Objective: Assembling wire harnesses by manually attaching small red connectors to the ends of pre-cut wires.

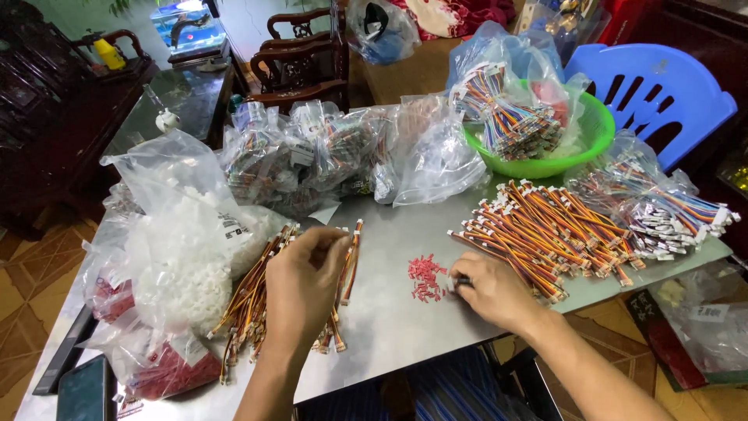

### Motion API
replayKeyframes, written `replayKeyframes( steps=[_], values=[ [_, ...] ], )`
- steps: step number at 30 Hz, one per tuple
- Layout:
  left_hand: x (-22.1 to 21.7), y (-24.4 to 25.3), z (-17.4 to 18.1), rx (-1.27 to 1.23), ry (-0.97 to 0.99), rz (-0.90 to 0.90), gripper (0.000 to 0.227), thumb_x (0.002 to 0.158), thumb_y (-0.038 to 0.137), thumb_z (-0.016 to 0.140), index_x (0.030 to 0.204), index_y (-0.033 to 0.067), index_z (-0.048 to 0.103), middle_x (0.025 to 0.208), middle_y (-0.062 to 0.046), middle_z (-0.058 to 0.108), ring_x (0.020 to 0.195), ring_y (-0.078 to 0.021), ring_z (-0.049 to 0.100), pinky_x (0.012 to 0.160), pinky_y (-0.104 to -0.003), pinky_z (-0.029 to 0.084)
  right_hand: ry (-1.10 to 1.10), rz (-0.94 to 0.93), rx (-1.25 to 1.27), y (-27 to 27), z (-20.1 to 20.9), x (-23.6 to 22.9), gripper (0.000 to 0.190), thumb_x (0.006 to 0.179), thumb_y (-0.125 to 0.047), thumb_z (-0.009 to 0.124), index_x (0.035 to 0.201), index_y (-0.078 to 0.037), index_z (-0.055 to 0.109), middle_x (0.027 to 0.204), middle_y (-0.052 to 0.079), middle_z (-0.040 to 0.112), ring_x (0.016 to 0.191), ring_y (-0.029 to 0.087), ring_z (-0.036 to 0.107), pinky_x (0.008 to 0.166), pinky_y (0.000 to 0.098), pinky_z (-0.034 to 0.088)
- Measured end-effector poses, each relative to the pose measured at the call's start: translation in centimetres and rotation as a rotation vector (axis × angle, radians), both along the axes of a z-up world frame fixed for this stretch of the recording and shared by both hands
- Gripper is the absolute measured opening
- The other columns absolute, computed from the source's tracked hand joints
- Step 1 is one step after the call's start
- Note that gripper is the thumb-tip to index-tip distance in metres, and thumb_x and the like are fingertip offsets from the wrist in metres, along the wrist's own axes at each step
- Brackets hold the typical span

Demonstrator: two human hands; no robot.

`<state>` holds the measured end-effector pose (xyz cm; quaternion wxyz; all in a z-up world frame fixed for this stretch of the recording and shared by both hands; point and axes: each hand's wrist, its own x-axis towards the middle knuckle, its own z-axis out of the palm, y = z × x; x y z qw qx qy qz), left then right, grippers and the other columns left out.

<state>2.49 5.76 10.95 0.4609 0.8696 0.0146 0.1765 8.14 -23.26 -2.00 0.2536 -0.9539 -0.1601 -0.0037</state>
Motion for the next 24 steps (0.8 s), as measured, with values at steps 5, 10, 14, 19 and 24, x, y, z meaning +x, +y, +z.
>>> replayKeyframes(
  steps=[5,10,14,19,24],
  values=[
    [-1.7,-0.6,-1.5,-0.101,-0.001,0.038,0.014,0.088,0.015,0.075,0.099,0.0139,0.083,0.085,0.0,0.082,0.068,-0.0081,0.067,0.063,-0.022,0.059,0.076,0.046,-0.114,0.6,0.4,-1.2,0.012,0.093,-0.01,0.058,0.104,-0.015,0.056,0.11,0.001,0.061,0.09,0.025,0.067,0.076,0.0439,0.05],
    [-0.9,-1.5,-6.4,-0.669,-0.022,0.027,0.014,0.082,-0.003,0.08,0.094,0.0029,0.083,0.086,-0.009,0.083,0.076,-0.0135,0.073,0.076,-0.024,0.061,0.095,-0.005,0.043,0.5,0.5,-1.0,0.025,0.086,0.006,0.047,0.099,-0.014,0.054,0.104,0.005,0.071,0.107,0.024,0.071,0.077,0.0417,0.053],
    [-0.7,-2.5,-8.4,-1.102,0.146,-0.028,0.02,0.078,-0.008,0.08,0.098,-0.0102,0.079,0.082,-0.023,0.078,0.075,-0.029,0.073,0.08,-0.039,0.066,0.028,-0.073,0.134,0.0,0.7,-0.9,0.034,0.089,-0.002,0.055,0.113,-0.019,0.072,0.114,-0.002,0.066,0.099,0.019,0.068,0.081,0.0376,0.052],
    [-0.2,-3.0,-10.4,-1.248,0.184,-0.032,0.023,0.079,-0.009,0.078,0.102,-0.0095,0.076,0.082,-0.022,0.074,0.074,-0.0301,0.071,0.081,-0.044,0.066,-0.038,-0.147,0.271,1.4,4.3,-3.1,0.024,0.087,-0.006,0.062,0.104,-0.018,0.076,0.111,-0.005,0.077,0.104,0.016,0.073,0.092,0.0298,0.05],
    [-0.4,-4.1,-11.2,-1.28,0.205,0.046,0.02,0.081,-0.01,0.076,0.101,-0.0135,0.076,0.085,-0.024,0.075,0.079,-0.0317,0.074,0.082,-0.042,0.067,-0.232,0.057,0.587,4.3,6.7,-5.9,0.023,0.081,0.0,0.073,0.101,-0.008,0.082,0.097,0.006,0.081,0.089,0.014,0.077,0.082,0.023,0.062]
  ],
)
